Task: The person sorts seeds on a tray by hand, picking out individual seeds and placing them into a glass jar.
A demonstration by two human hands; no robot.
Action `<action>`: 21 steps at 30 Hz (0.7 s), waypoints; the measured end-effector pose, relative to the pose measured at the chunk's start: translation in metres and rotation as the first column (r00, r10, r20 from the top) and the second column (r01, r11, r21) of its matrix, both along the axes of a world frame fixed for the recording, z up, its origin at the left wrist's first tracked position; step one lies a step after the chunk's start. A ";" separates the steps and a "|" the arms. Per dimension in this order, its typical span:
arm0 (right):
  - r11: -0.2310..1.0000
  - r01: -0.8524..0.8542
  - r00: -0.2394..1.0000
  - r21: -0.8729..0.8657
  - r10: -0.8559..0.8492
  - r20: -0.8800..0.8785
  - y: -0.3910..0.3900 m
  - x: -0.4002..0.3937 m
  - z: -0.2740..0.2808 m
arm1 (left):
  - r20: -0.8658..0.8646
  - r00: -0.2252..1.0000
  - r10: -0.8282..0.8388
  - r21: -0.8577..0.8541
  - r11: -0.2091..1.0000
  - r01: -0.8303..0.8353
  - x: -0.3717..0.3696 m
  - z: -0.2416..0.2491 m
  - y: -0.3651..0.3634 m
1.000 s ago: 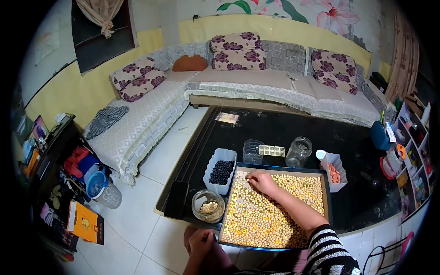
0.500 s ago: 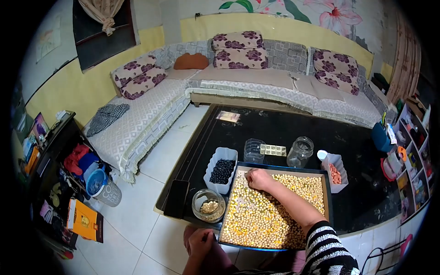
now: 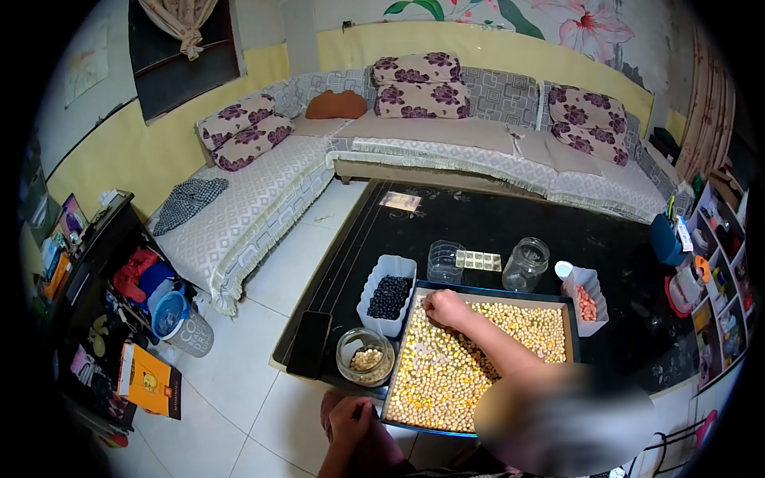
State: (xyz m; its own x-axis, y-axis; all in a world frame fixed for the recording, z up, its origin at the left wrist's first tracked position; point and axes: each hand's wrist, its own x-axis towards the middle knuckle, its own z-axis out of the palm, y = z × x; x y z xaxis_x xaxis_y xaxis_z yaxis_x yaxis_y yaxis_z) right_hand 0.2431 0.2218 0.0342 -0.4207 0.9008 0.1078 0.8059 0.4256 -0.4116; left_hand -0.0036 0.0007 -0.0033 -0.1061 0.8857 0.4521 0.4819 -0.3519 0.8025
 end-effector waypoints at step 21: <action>0.916 -0.386 0.799 0.112 0.392 -0.456 -0.088 -0.078 0.118 | -0.045 0.999 -0.001 -0.008 1.000 0.001 0.001 0.007 -0.001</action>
